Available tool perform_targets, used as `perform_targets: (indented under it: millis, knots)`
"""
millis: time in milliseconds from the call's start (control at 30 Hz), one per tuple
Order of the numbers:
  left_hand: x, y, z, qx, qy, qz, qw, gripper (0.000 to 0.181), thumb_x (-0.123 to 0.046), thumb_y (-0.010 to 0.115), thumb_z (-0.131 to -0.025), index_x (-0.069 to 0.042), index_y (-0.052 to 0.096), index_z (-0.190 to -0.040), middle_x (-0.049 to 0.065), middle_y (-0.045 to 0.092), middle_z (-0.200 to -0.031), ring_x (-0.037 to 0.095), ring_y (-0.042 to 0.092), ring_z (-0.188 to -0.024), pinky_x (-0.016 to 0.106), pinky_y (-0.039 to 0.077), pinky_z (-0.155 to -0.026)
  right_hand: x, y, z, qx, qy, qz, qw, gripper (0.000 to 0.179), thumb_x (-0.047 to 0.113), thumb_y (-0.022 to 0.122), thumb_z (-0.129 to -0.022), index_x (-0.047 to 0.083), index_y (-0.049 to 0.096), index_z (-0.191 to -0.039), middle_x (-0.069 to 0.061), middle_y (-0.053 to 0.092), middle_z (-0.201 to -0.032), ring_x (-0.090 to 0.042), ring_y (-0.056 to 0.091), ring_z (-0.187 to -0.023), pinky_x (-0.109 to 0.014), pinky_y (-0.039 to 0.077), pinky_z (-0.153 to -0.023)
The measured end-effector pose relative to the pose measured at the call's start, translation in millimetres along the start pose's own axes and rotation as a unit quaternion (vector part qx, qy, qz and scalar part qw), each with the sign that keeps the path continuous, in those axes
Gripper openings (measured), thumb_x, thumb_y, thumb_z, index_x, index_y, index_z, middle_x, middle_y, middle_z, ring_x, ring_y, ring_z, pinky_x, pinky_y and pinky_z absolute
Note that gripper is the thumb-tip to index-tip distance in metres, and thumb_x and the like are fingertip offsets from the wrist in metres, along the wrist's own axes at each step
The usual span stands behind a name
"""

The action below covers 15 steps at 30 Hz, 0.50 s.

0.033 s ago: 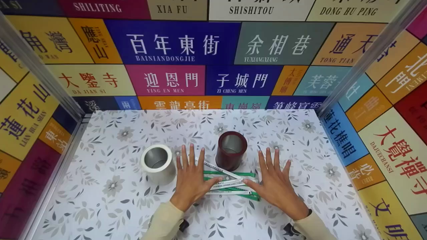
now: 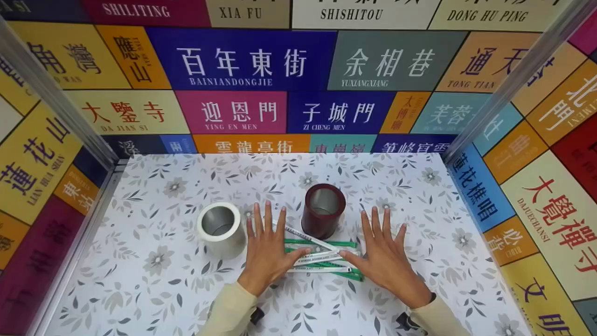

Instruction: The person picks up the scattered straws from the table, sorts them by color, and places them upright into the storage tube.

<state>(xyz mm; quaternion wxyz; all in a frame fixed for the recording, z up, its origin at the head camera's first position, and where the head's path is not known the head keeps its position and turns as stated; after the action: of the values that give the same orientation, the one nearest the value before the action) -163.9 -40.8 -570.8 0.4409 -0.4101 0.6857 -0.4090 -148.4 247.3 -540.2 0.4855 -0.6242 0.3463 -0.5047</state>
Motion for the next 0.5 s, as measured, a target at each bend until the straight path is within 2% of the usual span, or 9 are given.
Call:
perform_targets:
  millis: [200, 300, 400, 500]
  knots:
    - [-4.5, -3.4, 3.2, 0.017, -0.008, 0.03, 0.9994, 0.117, -0.088, 0.061, -0.09, -0.01, 0.036, -0.173, 0.028, 0.018, -0.18, 0.059, 0.008, -0.164, 0.08, 0.019, -0.127, -1, 3, 1.7, -0.005, -0.001, -0.012, 0.9999, 0.119, 0.081, 0.061, -0.098, 0.01, 0.009, -0.178, -0.024, 0.002, -0.182, -0.049, -0.011, -0.167, -0.088, -0.009, -0.12]
    - [-5.9, -9.5, 7.1, 0.011, -0.004, 0.064, 0.9979, 0.113, -0.084, 0.065, -0.091, -0.009, 0.038, -0.172, 0.026, 0.021, -0.18, 0.059, 0.012, -0.164, 0.081, 0.023, -0.125, 0, 5, 0.8, -0.009, -0.005, -0.021, 0.9997, 0.116, 0.079, 0.061, -0.099, 0.007, 0.016, -0.177, -0.025, 0.008, -0.182, -0.05, -0.005, -0.167, -0.087, -0.004, -0.121]
    - [-3.8, -15.8, 13.6, -0.028, 0.012, 0.11, 0.9935, 0.107, -0.073, 0.076, -0.092, -0.006, 0.043, -0.168, 0.026, 0.035, -0.175, 0.055, 0.029, -0.16, 0.076, 0.035, -0.122, 3, 8, 0.4, -0.018, -0.013, -0.036, 0.9991, 0.112, 0.076, 0.064, -0.1, 0.003, 0.024, -0.175, -0.026, 0.015, -0.18, -0.05, 0.003, -0.167, -0.084, 0.004, -0.125]
    - [2.6, -23.8, 22.8, -0.086, 0.035, 0.152, 0.984, 0.1, -0.06, 0.087, -0.089, -0.003, 0.05, -0.163, 0.023, 0.052, -0.163, 0.045, 0.049, -0.151, 0.064, 0.048, -0.117, 7, 10, 0.1, -0.041, -0.028, -0.067, 0.9965, 0.103, 0.067, 0.071, -0.1, 0.002, 0.035, -0.172, -0.025, 0.027, -0.178, -0.048, 0.014, -0.167, -0.077, 0.015, -0.128]
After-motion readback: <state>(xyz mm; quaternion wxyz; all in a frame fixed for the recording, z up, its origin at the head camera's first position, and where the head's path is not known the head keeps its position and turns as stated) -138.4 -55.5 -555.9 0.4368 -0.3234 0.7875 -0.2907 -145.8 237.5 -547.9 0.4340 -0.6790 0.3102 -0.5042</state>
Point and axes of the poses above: each hand's wrist, its own z-axis away from the middle knuckle, its own y-axis out of the palm, x = y × z, the point moved 4 cm from there along -z, towards the middle knuckle
